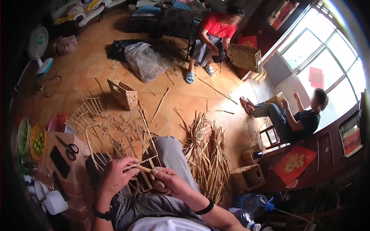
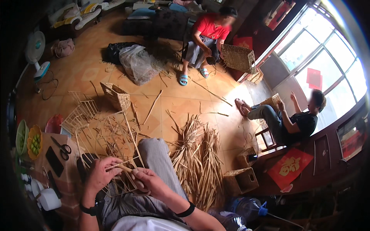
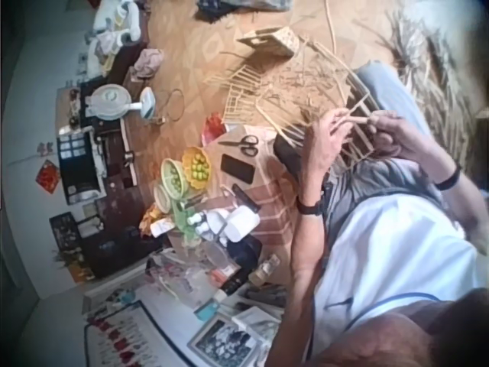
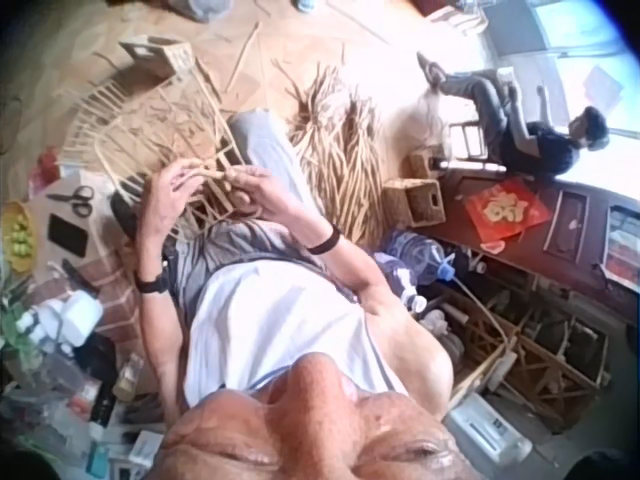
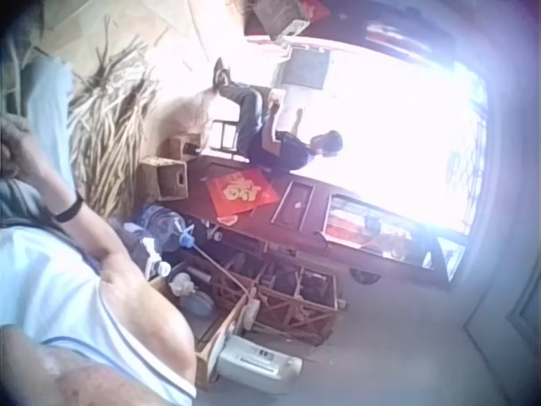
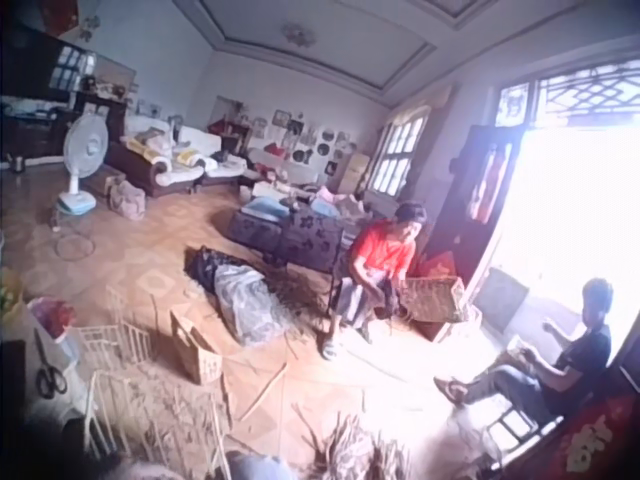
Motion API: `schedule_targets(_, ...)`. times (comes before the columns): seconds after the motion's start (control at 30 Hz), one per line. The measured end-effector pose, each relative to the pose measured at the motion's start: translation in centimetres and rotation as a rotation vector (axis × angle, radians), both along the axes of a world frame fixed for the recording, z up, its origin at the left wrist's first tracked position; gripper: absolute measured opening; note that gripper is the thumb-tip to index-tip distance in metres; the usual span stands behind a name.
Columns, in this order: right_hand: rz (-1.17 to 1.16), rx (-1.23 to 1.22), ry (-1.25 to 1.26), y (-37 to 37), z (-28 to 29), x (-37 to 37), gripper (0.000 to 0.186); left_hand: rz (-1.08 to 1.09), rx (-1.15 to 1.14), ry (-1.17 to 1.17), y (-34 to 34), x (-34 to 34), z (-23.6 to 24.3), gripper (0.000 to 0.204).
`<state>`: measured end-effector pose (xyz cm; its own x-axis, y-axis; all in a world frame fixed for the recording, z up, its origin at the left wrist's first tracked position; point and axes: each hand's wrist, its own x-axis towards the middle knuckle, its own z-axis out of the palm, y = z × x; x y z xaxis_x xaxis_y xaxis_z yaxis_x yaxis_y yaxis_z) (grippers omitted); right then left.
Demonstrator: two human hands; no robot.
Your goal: Weaving a basket from straw and thin wood strips.
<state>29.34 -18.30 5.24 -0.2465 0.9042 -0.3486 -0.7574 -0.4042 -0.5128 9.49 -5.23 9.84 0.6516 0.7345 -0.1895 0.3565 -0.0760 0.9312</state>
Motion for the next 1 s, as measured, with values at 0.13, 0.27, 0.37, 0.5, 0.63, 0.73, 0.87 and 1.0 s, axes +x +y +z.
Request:
schedule_targets(0.13,-0.042,-0.038,-0.056,0.0,2.0,1.0,0.030,0.032,0.146,0.055,-0.7,0.5,-0.3,0.025)
schedule_targets(0.27,-0.054,0.033,-0.094,-0.7,2.6,2.8,0.032,-0.001,0.496,-0.007,-1.1,0.7,-0.4,0.026)
schedule_targets(0.37,-0.061,0.045,-0.142,-0.7,4.1,3.7,0.034,0.047,0.454,0.023,-1.8,0.9,-0.4,0.023)
schedule_targets(0.5,-0.091,0.138,-0.116,0.2,4.8,3.2,0.035,0.106,0.361,0.081,-2.4,1.5,0.4,0.014)
schedule_targets(0.63,-0.075,0.173,-0.305,2.0,5.1,2.5,0.031,0.089,0.400,0.116,-1.8,1.6,0.5,0.013)
schedule_targets(0.73,-0.027,0.219,-0.750,3.4,6.0,1.6,0.026,0.081,0.361,0.163,-1.4,1.4,0.5,0.016)
schedule_targets(0.87,-0.019,0.405,-1.361,5.3,6.3,0.9,0.028,0.091,0.451,0.140,-1.2,1.4,-0.9,0.019)
schedule_targets(1.0,-0.031,0.543,-1.608,7.1,6.6,0.9,0.028,0.115,0.349,0.105,-1.2,1.6,-0.7,0.021)
